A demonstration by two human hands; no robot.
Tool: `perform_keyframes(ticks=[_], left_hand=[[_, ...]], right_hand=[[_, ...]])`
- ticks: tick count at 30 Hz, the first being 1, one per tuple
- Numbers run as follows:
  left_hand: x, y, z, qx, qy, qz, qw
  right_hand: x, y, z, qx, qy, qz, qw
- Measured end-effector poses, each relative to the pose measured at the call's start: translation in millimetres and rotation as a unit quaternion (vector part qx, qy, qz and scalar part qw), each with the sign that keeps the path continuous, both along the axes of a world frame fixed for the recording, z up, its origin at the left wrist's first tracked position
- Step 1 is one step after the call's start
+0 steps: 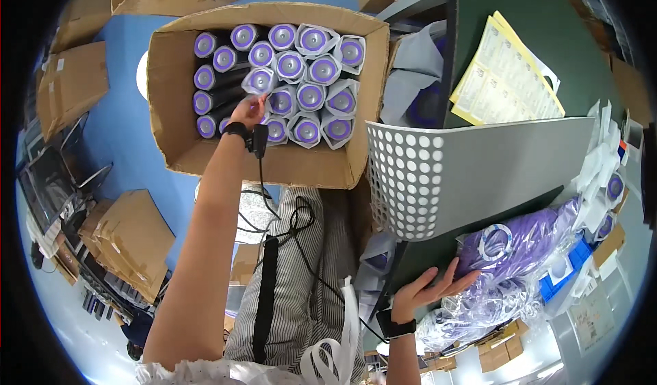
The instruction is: The person wipes a filter with a cloth, slides it into a plastic bag, and places it into a cardboard box before peeling a label from a sheet and pressing it onto a gray plastic housing.
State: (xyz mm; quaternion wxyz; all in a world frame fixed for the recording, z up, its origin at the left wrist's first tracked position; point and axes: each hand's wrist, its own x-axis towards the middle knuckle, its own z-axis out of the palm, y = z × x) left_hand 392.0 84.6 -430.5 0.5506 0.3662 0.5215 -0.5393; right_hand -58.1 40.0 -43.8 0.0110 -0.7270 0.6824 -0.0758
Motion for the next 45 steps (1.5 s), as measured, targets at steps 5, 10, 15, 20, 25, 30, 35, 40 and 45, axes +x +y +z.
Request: perform_keyframes(ticks=[5, 10, 15, 20, 25, 30, 35, 40, 45], left_hand=[[-49.2, -16.1, 5.5, 0.029, -0.131, -0.130, 0.982], [-59.4, 4.9, 24.5, 0.080, -0.373, -0.419, 0.824], [-36.2, 39.3, 25.4, 0.308, -0.570, -0.515, 0.562], [-10.9, 47.5, 19.3, 0.328, -0.276, -0.794, 0.431], [-20.1, 38.5, 16.1, 0.374, -0.244, -0.803, 0.396], [-41.9, 21.9, 15.5, 0.345, -0.230, -0.876, 0.246], [-15.0, 27.5, 29.5, 0.319, -0.285, -0.894, 0.132], [22.9, 22.0, 141.0, 0.169, -0.401, -0.896, 0.092], [39.5, 5.9, 359.8, 0.035, -0.491, -0.860, 0.132]], right_hand=[[-4.9, 1.0, -2.4, -0.007, 0.007, -0.010, 1.000], [-3.2, -1.5, 1.1, -0.004, 0.022, -0.009, 1.000], [0.3, -1.9, -2.8, -0.020, 0.020, -0.005, 1.000], [-1.9, -2.9, -5.9, -0.025, 0.034, 0.000, 0.999], [-1.3, -3.1, -3.1, -0.023, 0.041, -0.028, 0.999], [-10.6, -0.2, -6.2, -0.020, 0.077, -0.014, 0.997], [-0.7, -1.9, -4.6, -0.021, 0.032, 0.002, 0.999], [-0.9, -3.5, -1.8, -0.019, -0.042, 0.006, 0.999], [-7.5, -5.4, 4.3, -0.032, -0.096, 0.003, 0.995]])
